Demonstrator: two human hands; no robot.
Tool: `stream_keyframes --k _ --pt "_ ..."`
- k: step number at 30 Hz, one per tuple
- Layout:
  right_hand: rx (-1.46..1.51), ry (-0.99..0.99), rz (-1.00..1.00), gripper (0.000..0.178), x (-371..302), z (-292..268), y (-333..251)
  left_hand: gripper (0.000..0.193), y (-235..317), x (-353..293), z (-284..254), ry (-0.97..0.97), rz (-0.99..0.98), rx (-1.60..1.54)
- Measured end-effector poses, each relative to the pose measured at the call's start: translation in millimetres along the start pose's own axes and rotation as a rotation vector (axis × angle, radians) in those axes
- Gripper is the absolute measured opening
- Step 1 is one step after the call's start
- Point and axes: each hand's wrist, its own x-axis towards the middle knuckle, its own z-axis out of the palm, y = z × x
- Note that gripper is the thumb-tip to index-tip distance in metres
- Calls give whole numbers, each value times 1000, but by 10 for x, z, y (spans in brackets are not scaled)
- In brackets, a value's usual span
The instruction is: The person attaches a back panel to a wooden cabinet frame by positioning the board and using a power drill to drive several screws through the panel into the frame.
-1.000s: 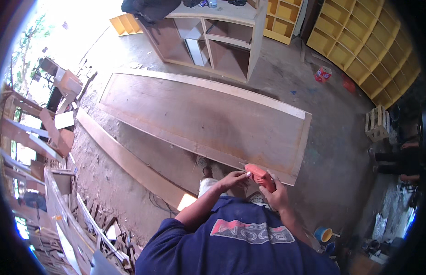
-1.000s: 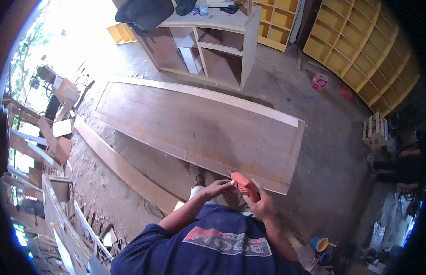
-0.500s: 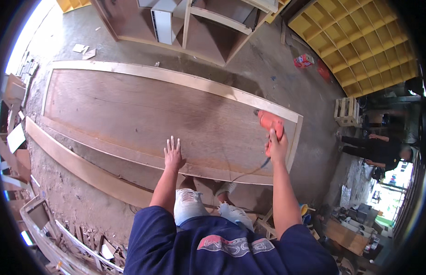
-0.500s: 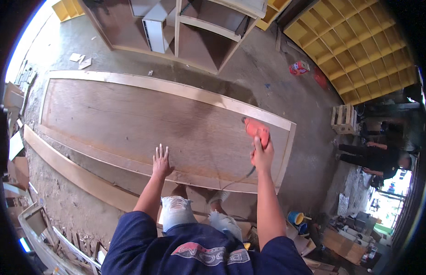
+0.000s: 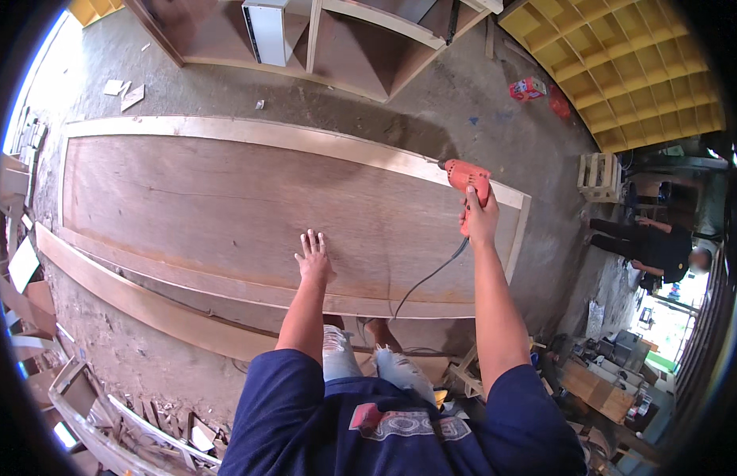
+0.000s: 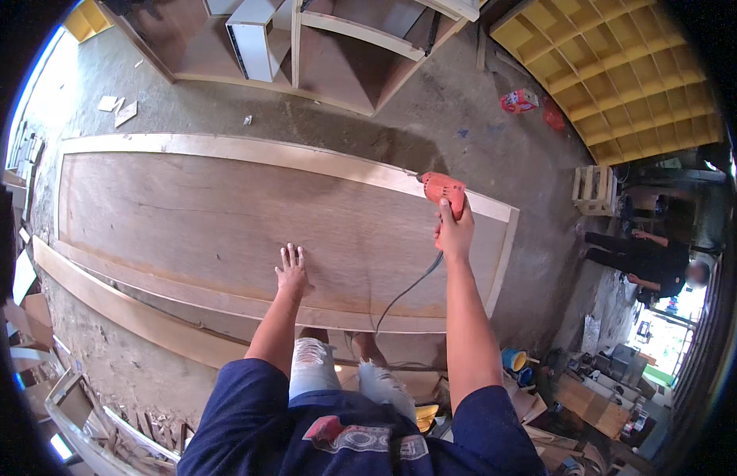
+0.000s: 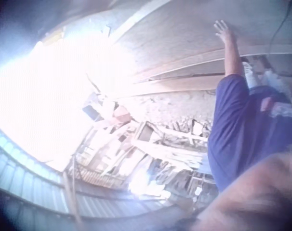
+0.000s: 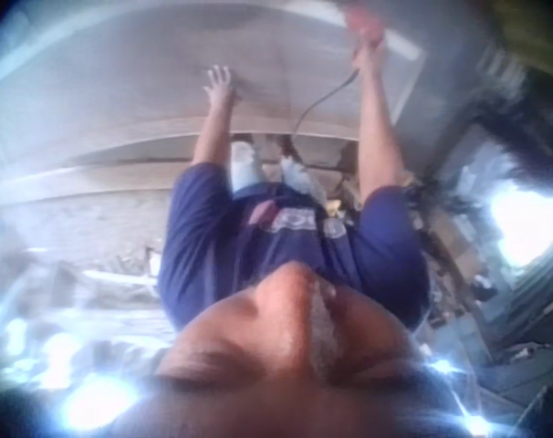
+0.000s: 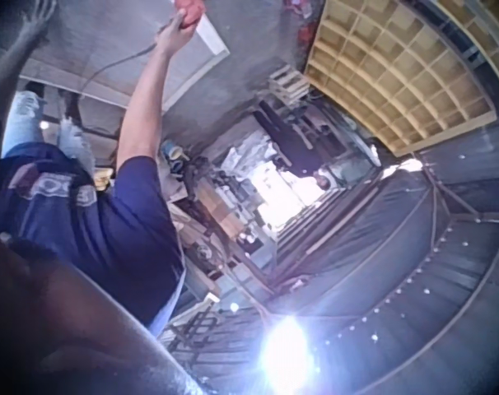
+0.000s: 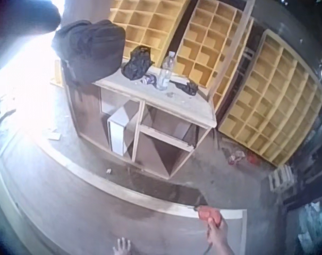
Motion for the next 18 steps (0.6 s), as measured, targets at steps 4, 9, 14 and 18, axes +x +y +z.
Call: stream_keyframes --k 4,9,14,18 --pt "-46 -8 23 48 47 229 -67 137 -209 123 135 74 -29 2" --pt "-159 59 42 52 -23 238 -82 137 -122 67 -4 23 -29 -21" --pt "-95 58 36 42 29 197 -61 122 -85 -36 -174 -45 -44 -48" --pt "-95 -20 37 47 188 76 -60 120 -74 -14 -144 -26 -37 -45"
